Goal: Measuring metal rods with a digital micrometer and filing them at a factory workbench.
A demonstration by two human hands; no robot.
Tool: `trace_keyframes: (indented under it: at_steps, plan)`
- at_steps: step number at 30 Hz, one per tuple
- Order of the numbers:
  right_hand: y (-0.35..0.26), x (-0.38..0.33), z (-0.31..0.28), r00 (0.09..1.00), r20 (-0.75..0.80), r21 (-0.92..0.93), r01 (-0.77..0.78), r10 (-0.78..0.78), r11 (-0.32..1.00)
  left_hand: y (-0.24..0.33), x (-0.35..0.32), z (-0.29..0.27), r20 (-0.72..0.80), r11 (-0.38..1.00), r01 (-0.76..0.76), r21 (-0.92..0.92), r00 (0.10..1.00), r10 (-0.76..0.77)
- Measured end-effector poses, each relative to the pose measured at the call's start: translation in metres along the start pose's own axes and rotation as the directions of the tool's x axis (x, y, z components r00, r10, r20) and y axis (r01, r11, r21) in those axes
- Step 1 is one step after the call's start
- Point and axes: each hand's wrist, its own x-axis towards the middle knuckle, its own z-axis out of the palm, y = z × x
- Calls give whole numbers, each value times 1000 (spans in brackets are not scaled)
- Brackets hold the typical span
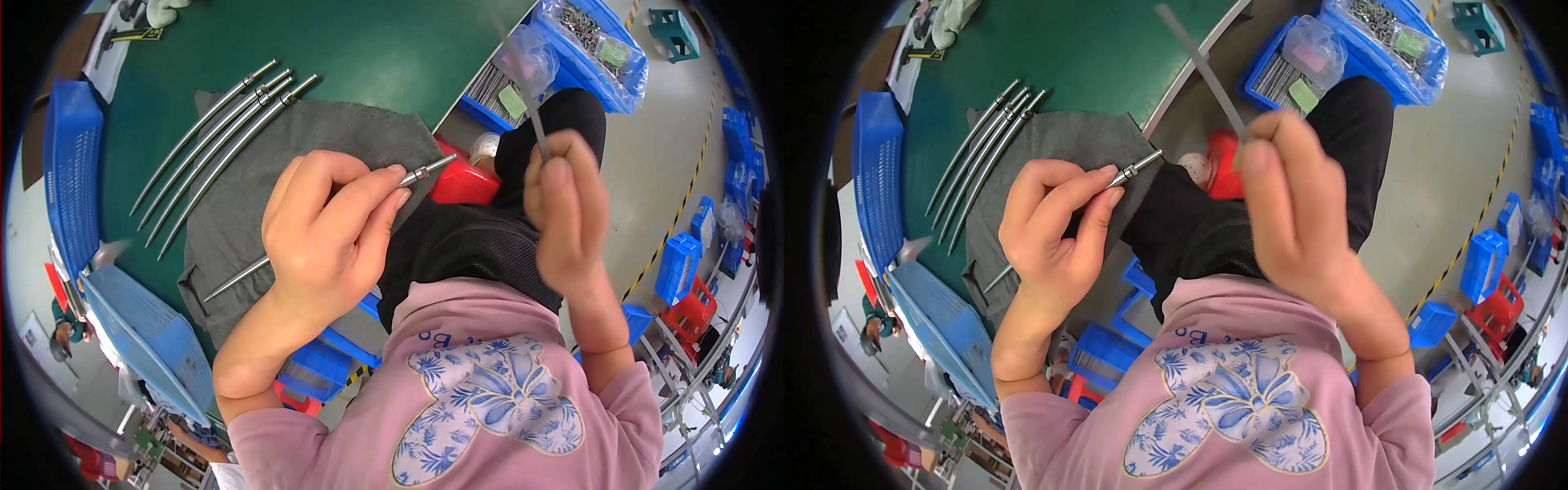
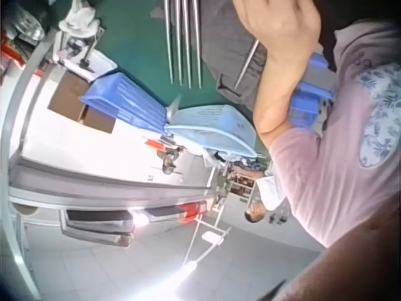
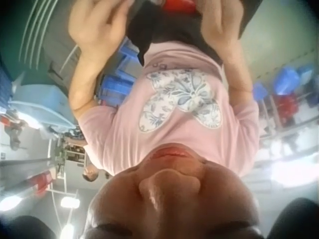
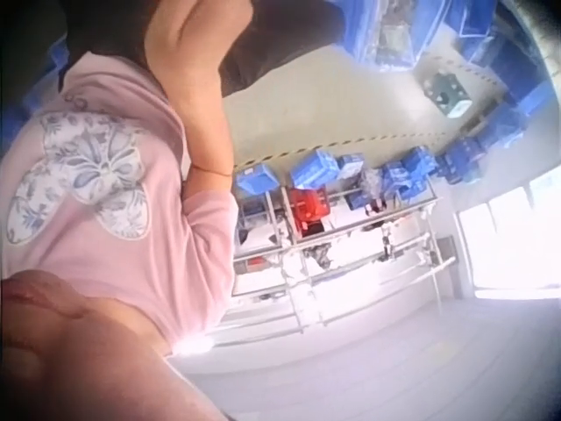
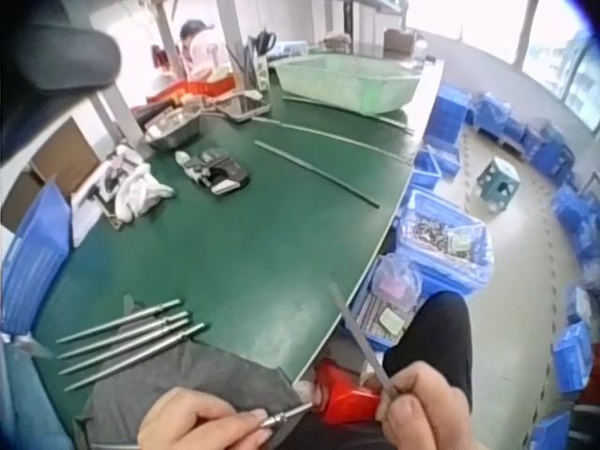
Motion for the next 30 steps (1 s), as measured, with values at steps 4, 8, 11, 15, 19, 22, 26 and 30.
trace_keyframes:
  at_steps: [4, 8, 11, 15, 19, 22, 26, 30]
  plan:
    - [0, -20, 21, 992, 95, 15, -87, 85, 996, 2, -1, 3, -17, 999, 17, 27, 1000, -17]
    - [8, -22, 34, 987, 149, 70, -72, 61, 995, -2, 4, 2, -14, 1000, -1, 28, 1000, 2]
    - [4, -25, 39, 990, 140, 120, -12, -5, 993, -4, 3, -3, -16, 998, -41, 47, 999, 42]
    - [0, -11, 31, 997, -76, 186, 8, 6, 983, 10, 11, -17, 34, 988, -109, 106, 994, 106]
    - [4, 7, 22, 999, -31, 447, 3, 12, 895, 39, 30, -77, -386, 989, 144, 13, 914, -128]
    - [-9, 0, 42, 981, 194, 449, -100, 13, 888, 82, 23, -161, -726, 958, -79, -275, 671, -153]
    - [-2, -8, 60, 951, 300, 546, -107, -74, 831, 83, -9, -173, -818, 755, -418, -505, 512, -263]
    - [7, -15, 60, 970, 240, 581, -109, -41, 807, 41, -26, -120, -735, 549, -530, -646, 241, -633]
